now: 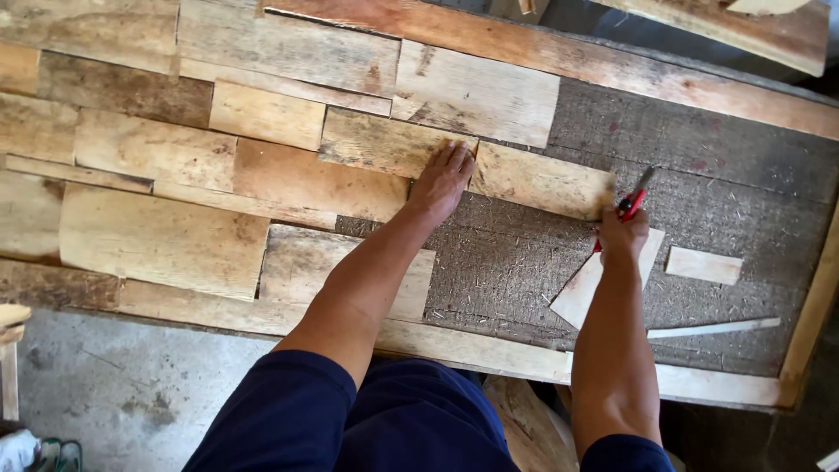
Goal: Assembling and trimming thin wood strips to create a decorative panel.
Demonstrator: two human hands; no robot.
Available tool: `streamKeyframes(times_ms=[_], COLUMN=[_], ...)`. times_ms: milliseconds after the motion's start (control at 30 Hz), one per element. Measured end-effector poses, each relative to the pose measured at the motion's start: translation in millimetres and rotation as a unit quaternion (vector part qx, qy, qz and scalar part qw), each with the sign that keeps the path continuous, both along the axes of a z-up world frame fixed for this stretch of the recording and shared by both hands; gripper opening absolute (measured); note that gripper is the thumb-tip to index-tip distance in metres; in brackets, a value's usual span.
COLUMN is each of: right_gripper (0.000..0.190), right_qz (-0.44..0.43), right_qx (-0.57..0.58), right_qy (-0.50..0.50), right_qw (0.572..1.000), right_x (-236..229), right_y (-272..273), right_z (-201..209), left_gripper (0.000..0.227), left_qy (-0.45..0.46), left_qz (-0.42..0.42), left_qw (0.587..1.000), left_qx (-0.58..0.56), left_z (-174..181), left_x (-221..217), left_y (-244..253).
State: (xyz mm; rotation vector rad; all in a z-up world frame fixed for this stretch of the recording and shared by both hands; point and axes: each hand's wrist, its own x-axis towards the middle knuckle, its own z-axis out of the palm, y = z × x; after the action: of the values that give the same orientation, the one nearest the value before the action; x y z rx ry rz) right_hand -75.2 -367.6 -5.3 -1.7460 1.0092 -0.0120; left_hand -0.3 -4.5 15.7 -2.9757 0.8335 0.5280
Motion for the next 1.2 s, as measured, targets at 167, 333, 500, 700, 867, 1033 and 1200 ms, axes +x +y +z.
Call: streamKeyframes(times_ms=[167,333,500,700,867,1033,1200], right_gripper=[0.016,0.013,0.022,0.027,0.027,0.018,0.02], right_qz=[-0.013,-0.055,-0.119,-0.063,0.138,0.288,0.246], right_qx=[0.136,0.179,0.054,-0.294,-0.326,-0.132,-0.005], right_qy=[0.008,0.006,0.089,0.124,0.024,-0.009,-0.006], right_qw=[0.991,0.982,0.987,0.946,0.935,0.949,0.969], right_x=[-14.9,-42.7,-75.4,-90.7,-60.0,-25.8,12.7], right_y=[-28.0,-67.0,-113.3,-137.7,-21.9,99.5,191.6], right_z=[10.5,19.5,13.2,-29.5,10.0,22.2,61.3], left_gripper=[0.058,0.054,0.049,0.044,0.043,0.032,0.03], left_qy=[0.0,-0.044,-0.074,-0.105,-0.204,-0.049,-0.372], left_qz=[0.013,0.008,0.025,0.024,0.029,0.369,0.374], left_qw=[1.0,0.998,0.991,0.986,0.962,0.839,0.788], left_qx=[-0.025,-0.044,-0.111,-0.129,-0.18,-0.397,-0.318], left_z=[-9.6,-16.2,-32.5,-36.4,-37.5,69.1,3.0], left_x=[-3.4,-2.6,-1.1,0.7,-4.1,-10.1,-4.8], left_y=[1.0,0.3,4.1,12.9,31.2,61.4,148.7])
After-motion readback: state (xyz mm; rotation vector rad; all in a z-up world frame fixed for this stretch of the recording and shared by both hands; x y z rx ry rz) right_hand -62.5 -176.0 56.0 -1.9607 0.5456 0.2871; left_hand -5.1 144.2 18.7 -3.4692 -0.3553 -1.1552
